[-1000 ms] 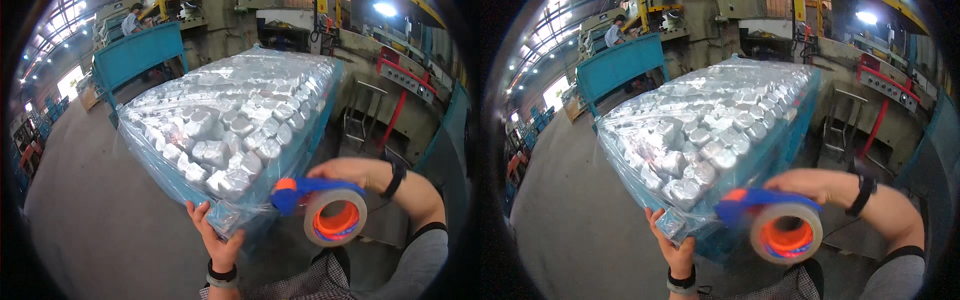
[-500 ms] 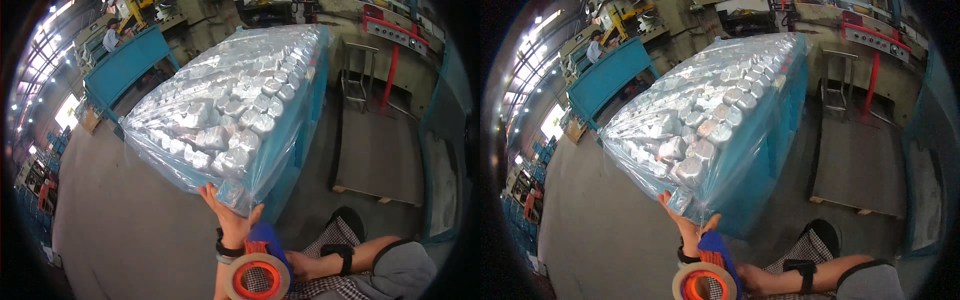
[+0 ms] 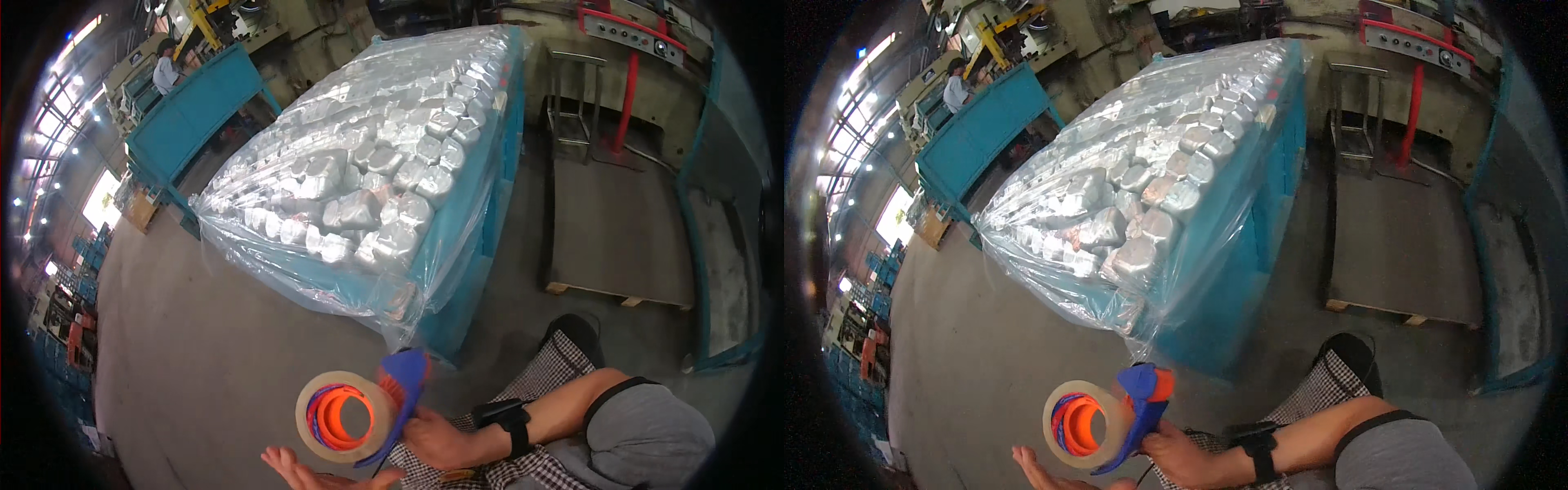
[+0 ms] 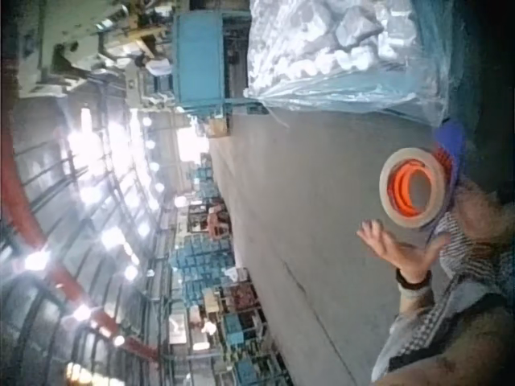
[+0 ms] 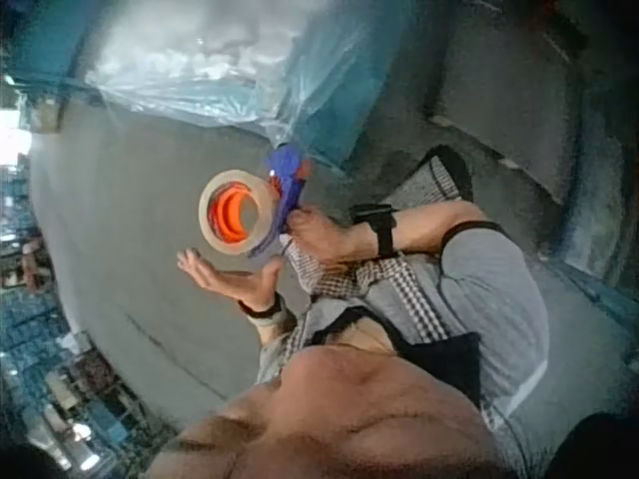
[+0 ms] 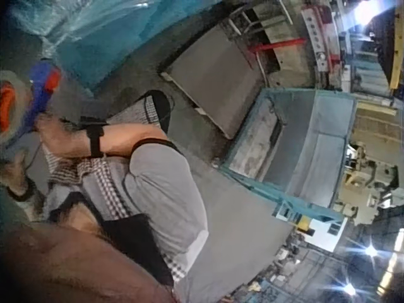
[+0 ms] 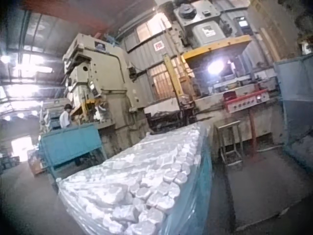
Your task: Sealing a large plastic-wrapped pallet of metal components using a handheld tape dispenser.
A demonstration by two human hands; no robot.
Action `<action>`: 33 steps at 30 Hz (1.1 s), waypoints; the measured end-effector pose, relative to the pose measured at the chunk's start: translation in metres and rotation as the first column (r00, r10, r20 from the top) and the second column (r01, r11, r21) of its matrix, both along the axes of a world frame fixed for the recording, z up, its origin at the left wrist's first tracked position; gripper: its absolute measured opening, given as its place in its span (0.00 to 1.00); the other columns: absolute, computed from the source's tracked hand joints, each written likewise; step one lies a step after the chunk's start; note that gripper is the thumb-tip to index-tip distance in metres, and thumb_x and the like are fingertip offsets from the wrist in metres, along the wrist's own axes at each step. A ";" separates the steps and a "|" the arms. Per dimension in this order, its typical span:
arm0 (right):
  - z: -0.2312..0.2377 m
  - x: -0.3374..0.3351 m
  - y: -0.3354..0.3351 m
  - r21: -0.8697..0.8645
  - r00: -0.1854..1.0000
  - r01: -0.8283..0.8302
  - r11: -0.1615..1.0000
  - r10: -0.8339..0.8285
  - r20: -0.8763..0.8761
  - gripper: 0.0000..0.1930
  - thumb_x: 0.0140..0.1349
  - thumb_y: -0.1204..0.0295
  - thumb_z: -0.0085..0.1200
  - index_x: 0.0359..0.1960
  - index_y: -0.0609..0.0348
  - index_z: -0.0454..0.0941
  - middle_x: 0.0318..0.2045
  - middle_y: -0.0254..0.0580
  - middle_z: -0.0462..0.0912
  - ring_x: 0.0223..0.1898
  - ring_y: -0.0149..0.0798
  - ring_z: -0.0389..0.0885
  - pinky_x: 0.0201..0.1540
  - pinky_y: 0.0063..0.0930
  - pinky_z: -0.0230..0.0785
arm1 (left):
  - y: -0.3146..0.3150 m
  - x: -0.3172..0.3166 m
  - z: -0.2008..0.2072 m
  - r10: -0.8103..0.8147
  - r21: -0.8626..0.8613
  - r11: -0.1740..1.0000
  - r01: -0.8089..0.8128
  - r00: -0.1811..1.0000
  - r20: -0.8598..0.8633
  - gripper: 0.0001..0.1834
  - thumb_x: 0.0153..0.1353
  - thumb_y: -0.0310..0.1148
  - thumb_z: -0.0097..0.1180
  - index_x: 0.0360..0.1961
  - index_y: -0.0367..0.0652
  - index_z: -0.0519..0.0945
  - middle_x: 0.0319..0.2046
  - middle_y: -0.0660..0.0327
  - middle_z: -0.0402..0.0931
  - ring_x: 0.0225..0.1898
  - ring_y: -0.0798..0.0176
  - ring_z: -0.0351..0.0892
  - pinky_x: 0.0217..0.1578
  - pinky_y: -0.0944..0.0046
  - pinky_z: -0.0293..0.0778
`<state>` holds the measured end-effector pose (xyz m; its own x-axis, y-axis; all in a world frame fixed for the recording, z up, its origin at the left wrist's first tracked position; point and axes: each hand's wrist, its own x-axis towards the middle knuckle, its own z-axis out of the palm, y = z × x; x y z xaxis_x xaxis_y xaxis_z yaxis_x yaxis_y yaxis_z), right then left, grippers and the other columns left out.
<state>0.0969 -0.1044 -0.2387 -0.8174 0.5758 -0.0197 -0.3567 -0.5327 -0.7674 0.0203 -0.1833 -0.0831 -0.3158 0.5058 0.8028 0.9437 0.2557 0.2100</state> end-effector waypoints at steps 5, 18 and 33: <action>0.055 -0.004 0.011 0.627 0.925 -0.111 0.771 -0.150 0.348 0.17 0.63 0.77 0.41 0.54 0.60 0.70 0.54 0.48 0.70 0.58 0.46 0.68 0.61 0.36 0.60 | 0.022 -0.005 0.056 -0.036 -0.628 0.768 -0.129 0.969 -0.244 0.44 0.45 0.60 0.63 0.56 0.39 0.70 0.49 0.53 0.73 0.57 0.50 0.66 0.63 0.40 0.47; 0.107 0.039 0.146 0.776 0.861 0.450 0.441 -0.444 -0.247 0.25 0.63 0.47 0.43 0.32 0.60 0.71 0.29 0.41 0.71 0.30 0.39 0.71 0.36 0.30 0.66 | 0.012 -0.149 0.052 -0.370 -0.566 0.725 0.392 0.915 0.159 0.27 0.38 0.52 0.68 0.31 0.43 0.76 0.30 0.61 0.77 0.35 0.57 0.75 0.48 0.53 0.57; 0.120 -0.043 0.157 0.889 0.538 0.402 -0.221 -0.728 -0.424 0.41 0.45 0.51 0.55 0.61 0.58 0.63 0.50 0.45 0.69 0.55 0.49 0.65 0.56 0.47 0.50 | 0.004 -0.214 0.044 -0.326 -0.596 0.765 0.244 0.945 -0.032 0.27 0.46 0.60 0.60 0.27 0.44 0.72 0.26 0.60 0.70 0.32 0.55 0.69 0.47 0.52 0.56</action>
<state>0.0538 0.0529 -0.1183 -0.1940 0.4808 0.8551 0.1628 0.8754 -0.4552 -0.1936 -0.1792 -0.0388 0.0011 0.9357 0.3527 0.9999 0.0042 -0.0142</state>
